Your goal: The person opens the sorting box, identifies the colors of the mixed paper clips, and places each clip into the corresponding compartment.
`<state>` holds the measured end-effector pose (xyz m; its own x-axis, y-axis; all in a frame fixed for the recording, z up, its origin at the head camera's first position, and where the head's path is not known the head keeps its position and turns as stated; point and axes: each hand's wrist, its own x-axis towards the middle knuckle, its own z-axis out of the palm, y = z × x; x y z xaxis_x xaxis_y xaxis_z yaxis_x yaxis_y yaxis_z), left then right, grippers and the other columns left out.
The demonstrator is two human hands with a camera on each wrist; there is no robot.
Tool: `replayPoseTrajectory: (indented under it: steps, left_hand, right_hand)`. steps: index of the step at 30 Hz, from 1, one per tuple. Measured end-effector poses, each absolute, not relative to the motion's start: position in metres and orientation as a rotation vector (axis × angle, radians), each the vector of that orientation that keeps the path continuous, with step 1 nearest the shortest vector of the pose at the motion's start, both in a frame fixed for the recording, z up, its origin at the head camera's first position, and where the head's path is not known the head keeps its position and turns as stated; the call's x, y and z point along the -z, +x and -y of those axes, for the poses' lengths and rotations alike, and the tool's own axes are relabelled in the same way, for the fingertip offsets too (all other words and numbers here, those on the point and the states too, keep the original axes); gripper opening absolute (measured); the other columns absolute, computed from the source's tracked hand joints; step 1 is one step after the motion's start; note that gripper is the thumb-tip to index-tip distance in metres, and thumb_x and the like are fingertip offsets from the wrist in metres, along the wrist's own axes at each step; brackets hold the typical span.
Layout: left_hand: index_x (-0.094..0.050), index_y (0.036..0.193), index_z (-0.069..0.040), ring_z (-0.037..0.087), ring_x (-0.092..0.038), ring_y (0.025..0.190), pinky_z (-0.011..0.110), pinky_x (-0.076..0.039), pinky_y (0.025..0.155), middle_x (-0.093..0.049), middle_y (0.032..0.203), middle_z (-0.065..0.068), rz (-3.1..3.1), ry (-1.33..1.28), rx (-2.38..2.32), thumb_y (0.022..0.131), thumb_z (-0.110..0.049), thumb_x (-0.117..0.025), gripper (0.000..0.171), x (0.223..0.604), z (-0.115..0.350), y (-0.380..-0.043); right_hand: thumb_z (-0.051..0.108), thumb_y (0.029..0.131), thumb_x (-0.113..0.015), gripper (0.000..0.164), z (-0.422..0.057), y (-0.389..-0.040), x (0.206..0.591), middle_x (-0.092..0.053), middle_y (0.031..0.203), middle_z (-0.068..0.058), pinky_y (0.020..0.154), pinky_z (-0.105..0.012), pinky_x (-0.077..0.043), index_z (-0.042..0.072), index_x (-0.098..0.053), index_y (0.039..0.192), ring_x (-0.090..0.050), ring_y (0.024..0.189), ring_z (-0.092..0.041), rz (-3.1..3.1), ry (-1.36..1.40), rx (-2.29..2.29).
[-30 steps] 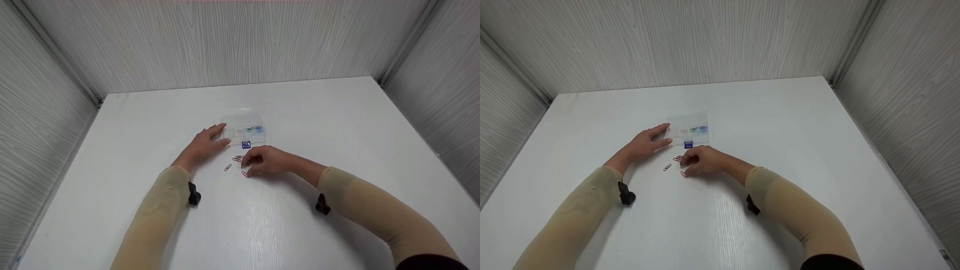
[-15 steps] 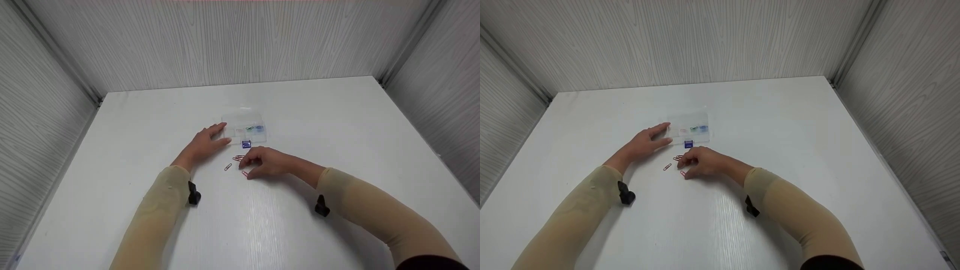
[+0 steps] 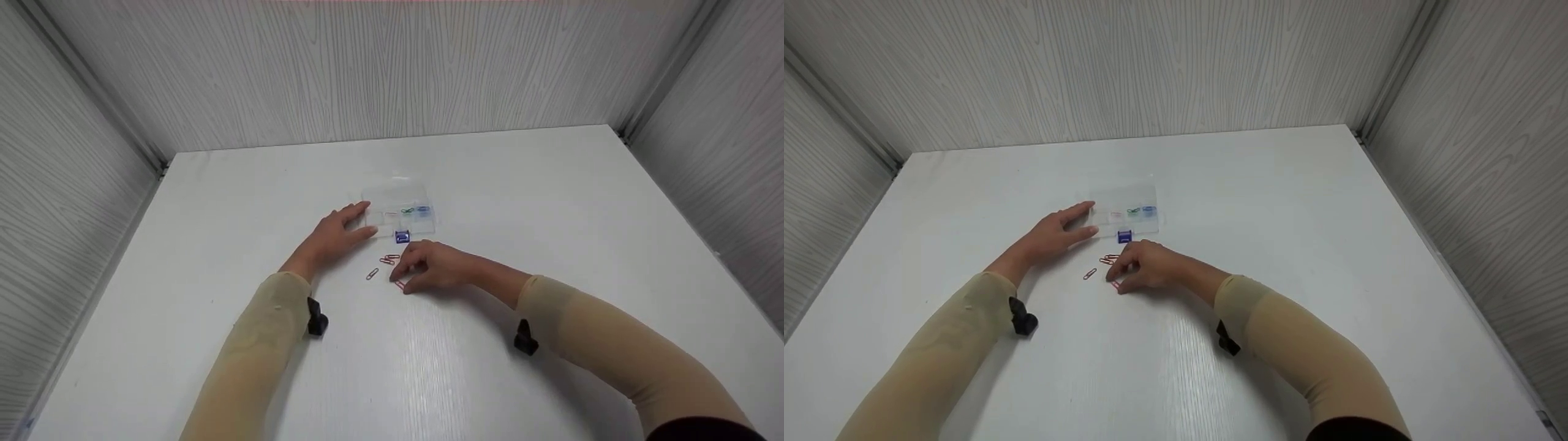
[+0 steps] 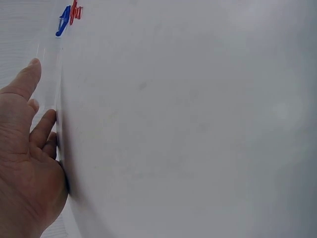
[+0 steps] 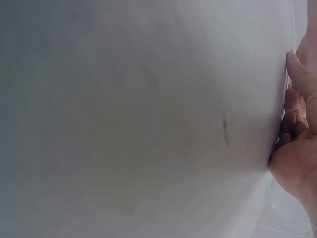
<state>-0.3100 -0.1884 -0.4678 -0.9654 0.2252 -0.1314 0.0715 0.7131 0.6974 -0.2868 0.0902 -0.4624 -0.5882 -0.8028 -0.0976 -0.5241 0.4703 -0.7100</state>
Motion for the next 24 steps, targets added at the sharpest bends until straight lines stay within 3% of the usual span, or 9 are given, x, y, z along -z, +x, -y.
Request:
replayPoseTrajectory:
  steps: [16,24]
  left_hand:
    - [-0.036,0.166,-0.042,0.033,-0.01,0.163,0.058,-0.011,0.128,-0.023,0.176,0.0,-2.701,0.245,-1.128,0.099,-0.065,-0.063,0.076,0.4697,0.1896,-0.3098]
    - [-0.036,0.165,-0.042,0.033,-0.009,0.163,0.057,-0.009,0.129,-0.023,0.176,0.001,-2.699,0.236,-1.136,0.099,-0.065,-0.063,0.076,0.4687,0.1887,-0.3087]
  right_hand:
    - [0.017,0.092,-0.086,0.02,-0.0895,-0.2894,0.4655,-0.067,0.109,0.006,0.091,-0.032,-0.041,0.022,-0.083,0.11,-0.053,0.104,-0.017,-2.283,-1.124,0.92]
    - [0.017,0.093,-0.085,0.015,-0.0907,-0.2868,0.4627,-0.068,0.108,0.006,0.099,-0.032,-0.048,0.021,-0.078,0.106,-0.058,0.105,-0.017,-2.256,-1.006,0.988]
